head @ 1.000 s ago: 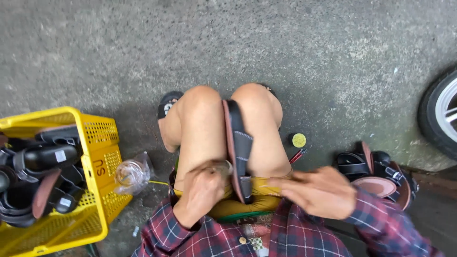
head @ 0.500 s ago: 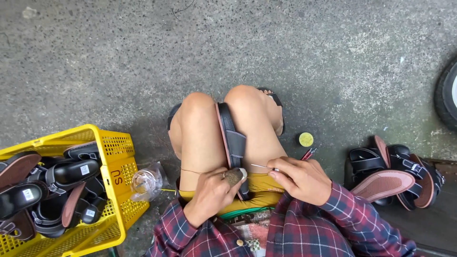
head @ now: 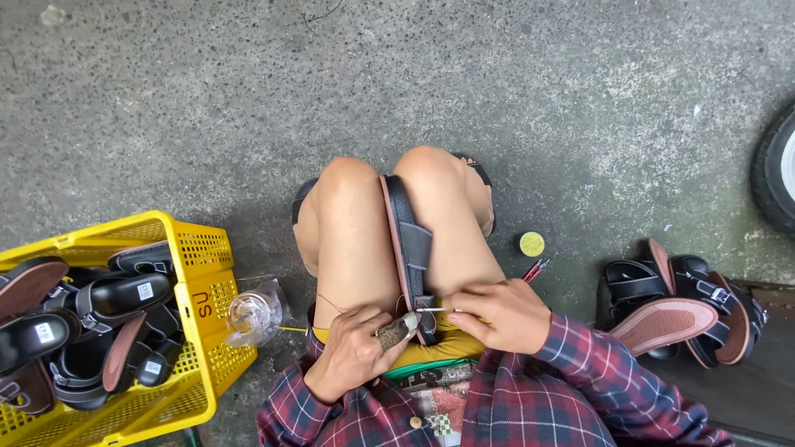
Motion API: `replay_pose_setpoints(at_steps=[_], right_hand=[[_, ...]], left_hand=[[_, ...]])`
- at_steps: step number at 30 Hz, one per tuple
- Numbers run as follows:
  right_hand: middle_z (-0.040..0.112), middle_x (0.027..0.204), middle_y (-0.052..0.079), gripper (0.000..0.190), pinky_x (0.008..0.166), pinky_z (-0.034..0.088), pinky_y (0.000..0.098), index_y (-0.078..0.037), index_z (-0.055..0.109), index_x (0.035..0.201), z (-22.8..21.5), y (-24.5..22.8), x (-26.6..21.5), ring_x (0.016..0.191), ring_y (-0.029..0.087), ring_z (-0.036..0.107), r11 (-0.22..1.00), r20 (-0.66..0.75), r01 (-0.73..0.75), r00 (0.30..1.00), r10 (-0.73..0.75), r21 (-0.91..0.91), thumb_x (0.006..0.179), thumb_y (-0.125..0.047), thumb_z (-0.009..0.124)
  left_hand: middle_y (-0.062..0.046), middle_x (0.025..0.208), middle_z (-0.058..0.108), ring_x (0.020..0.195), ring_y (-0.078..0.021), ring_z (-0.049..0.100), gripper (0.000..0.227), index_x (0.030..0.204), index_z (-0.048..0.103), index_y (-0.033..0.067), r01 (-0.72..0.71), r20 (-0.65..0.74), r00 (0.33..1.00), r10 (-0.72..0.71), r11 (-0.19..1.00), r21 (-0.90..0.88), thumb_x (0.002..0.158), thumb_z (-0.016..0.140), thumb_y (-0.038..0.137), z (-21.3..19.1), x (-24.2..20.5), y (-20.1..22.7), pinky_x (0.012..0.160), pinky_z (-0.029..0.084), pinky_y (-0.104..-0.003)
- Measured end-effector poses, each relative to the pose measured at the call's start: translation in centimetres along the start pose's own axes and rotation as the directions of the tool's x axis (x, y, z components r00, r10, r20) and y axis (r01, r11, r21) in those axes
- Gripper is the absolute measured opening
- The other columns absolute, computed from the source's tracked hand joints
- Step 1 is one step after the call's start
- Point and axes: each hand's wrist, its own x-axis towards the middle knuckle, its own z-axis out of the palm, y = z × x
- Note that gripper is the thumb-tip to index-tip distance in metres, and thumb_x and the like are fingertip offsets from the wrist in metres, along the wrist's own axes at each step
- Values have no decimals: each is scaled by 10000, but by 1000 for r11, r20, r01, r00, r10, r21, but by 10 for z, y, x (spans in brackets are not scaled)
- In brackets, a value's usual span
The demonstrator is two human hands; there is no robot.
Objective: Hand-stitching the sole of a sandal using a needle and thread while sitting on the ground.
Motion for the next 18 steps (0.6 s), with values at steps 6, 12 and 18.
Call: replay_pose_setpoints(at_steps=[6, 12, 18], right_hand=[[729, 769, -9, 240, 475, 443, 200, -83, 734, 1015, -53, 32, -19, 510, 55, 540, 678, 113, -163, 987, 119, 717, 800, -58, 629], [578, 973, 18, 343, 398, 362, 205, -287, 522, 1422, -111, 40, -29, 495, 74, 497, 165, -522, 501, 752, 402, 850, 1084, -344, 518], [624, 1191, 23, 471, 449, 437, 170, -104, 585, 1136, -16, -4, 3, 652, 60, 580, 822, -113, -75, 979, 167, 565, 682, -94, 712]], left_hand=[[-52, 591, 611, 480, -159, 532, 268, 600, 646, 43, 65, -61, 996, -71, 993, -102, 831, 684, 173, -1, 2, 4, 544, 494, -291], [-116, 546, 640, 390, -263, 570, 419, 550, 631, 19, 564, 104, 823, -559, 825, -32, 821, 703, 330, -7, -10, -8, 449, 481, -344], [-3, 1001, 659, 770, -65, 604, 211, 1037, 677, 9, 579, 428, 764, -484, 220, -785, 828, 672, 35, -22, 6, -5, 712, 493, -200]])
